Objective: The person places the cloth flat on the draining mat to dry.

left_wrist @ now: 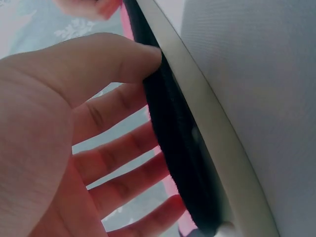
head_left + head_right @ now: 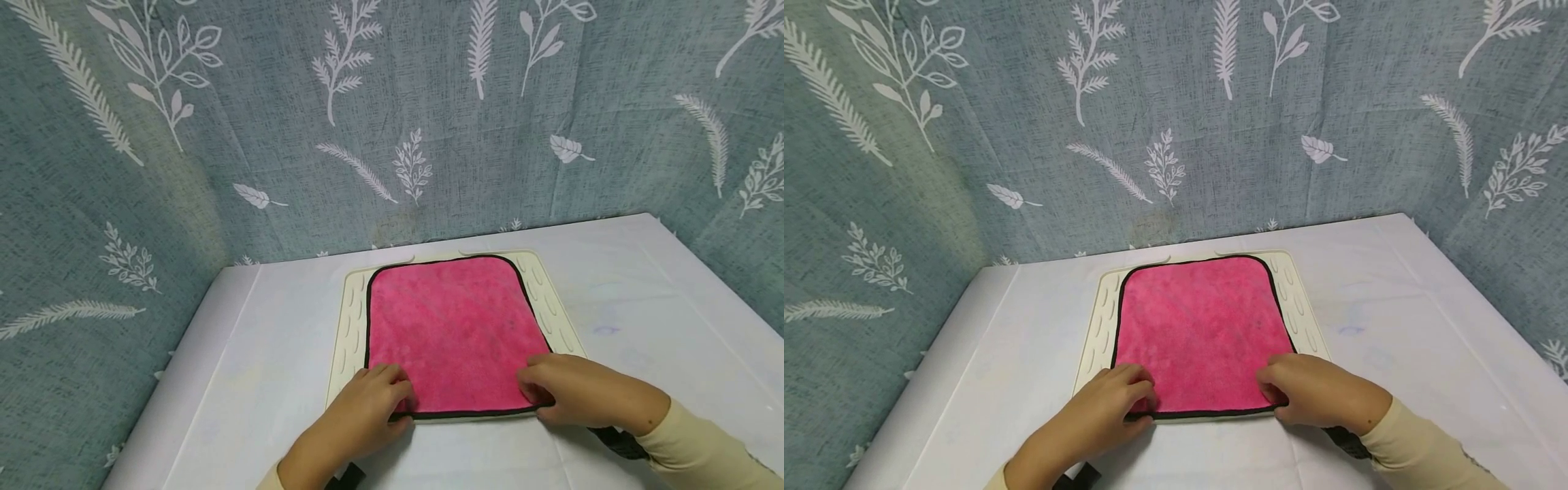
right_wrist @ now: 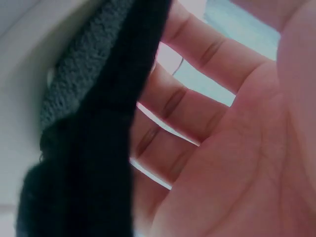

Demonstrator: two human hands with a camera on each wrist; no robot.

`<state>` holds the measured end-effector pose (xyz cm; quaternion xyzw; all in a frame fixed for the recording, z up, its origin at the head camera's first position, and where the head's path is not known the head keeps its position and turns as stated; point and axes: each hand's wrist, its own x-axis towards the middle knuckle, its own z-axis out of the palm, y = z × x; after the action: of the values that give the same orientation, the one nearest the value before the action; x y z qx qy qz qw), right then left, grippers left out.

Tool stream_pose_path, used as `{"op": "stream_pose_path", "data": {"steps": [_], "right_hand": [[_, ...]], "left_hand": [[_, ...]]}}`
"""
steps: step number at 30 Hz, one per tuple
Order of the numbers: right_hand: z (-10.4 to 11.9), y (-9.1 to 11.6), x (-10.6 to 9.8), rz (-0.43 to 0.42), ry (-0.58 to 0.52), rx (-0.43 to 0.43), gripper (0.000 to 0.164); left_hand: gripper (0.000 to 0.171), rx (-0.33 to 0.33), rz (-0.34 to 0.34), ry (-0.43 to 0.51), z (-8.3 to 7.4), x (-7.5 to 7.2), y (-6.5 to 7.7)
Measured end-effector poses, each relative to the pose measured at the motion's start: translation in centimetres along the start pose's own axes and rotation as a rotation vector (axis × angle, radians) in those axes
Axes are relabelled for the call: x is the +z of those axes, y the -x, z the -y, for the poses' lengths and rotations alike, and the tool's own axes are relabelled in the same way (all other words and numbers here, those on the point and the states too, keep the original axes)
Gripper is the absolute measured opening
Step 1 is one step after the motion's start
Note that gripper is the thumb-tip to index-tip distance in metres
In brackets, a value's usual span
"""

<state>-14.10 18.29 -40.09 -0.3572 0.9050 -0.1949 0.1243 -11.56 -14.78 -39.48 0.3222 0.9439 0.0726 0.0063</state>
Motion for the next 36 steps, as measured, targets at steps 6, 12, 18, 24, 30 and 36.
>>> {"op": "stream_pose_path", "data": {"steps": [6,12,18,24,30,36], "right_hand": [[-0.03,-0.26,-0.23,-0.014,-0.004,-0.039,0.03],[0.13,-0.42,-0.5,-0.003,-0.03,-0.035,0.029],[0.16,-0.57,-0.73,-0.001,-0.061,-0.029,0.03],[0.24,-0.78,-0.89,-0.061,0.005,-0.04,0.024],[0.39,-0.46,-0.77,-0.195,0.13,-0.033,0.035],[0.01,0.0,-0.25,-0.142,0.129,0.022,0.063]], "left_hand": [[0.014,0.013,-0.016,-0.009,0.09,-0.14,0.02],[0.011,0.004,-0.014,-0.014,0.27,-0.04,-0.01],[0.012,-0.017,-0.034,-0.011,0.34,-0.06,-0.16],[0.011,-0.036,-0.099,-0.051,0.5,-0.04,-0.32],[0.051,-0.113,-0.042,-0.052,0.7,0.03,-0.42],[0.063,-0.168,0.029,-0.018,0.97,0.26,-0.18]]}}
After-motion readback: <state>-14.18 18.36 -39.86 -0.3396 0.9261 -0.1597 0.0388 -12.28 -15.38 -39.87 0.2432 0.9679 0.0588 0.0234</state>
